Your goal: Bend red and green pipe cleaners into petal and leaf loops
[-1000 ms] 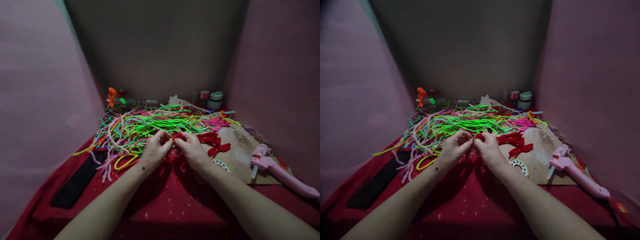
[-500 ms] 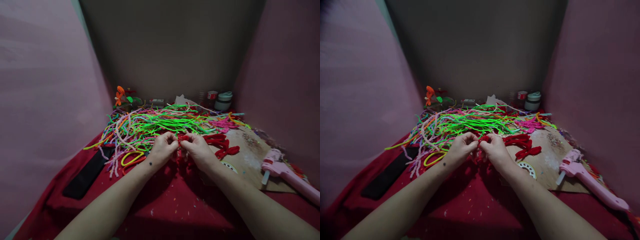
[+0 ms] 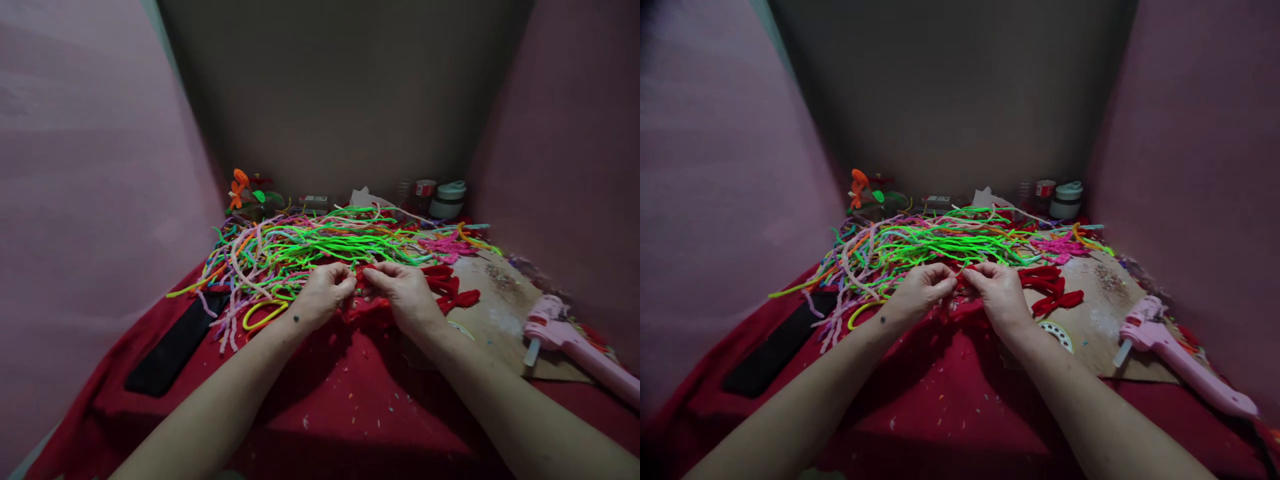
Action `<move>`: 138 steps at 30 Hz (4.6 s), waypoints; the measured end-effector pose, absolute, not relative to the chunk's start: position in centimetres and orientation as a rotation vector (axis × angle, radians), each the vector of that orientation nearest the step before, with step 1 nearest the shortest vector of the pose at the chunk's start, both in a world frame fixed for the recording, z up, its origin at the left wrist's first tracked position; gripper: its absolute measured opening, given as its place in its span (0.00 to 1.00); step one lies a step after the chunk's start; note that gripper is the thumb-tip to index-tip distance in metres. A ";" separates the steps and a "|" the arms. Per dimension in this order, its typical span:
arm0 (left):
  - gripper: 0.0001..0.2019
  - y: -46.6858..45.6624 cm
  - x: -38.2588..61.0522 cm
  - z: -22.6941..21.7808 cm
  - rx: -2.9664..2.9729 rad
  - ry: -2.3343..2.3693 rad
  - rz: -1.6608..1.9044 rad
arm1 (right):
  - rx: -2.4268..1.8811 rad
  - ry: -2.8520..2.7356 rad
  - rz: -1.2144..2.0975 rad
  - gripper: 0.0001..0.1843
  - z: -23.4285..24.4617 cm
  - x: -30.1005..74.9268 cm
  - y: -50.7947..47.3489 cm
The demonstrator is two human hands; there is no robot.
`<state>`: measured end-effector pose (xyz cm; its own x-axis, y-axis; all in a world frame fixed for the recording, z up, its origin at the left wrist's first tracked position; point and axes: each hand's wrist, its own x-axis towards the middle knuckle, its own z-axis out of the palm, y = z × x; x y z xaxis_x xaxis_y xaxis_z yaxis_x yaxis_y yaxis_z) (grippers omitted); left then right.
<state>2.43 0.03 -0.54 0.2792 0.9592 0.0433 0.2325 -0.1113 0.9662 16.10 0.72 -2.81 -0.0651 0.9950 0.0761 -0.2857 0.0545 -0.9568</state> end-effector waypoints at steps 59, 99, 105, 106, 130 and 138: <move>0.09 -0.2 2.6 -0.9 1.426 1.100 1.053 | -0.819 -1.181 1.300 0.16 -2.9 16.6 1.1; 0.08 -0.2 2.7 -1.1 1.239 1.004 1.151 | -0.800 -1.199 1.290 0.12 -2.6 15.8 0.3; 0.09 -0.1 2.9 -1.3 1.257 1.072 1.261 | -0.776 -1.167 1.371 0.12 -2.9 15.6 0.6; 0.09 -0.2 3.0 -1.4 1.272 1.080 1.268 | -0.775 -1.166 1.366 0.12 -3.0 15.6 0.5; 0.10 -0.3 3.4 -1.9 1.216 0.914 1.166 | -0.694 -1.002 1.440 0.12 -3.1 15.6 0.3; 0.11 -0.1 3.0 -1.8 1.169 0.957 1.244 | -0.718 -0.987 1.534 0.09 -3.1 15.7 0.6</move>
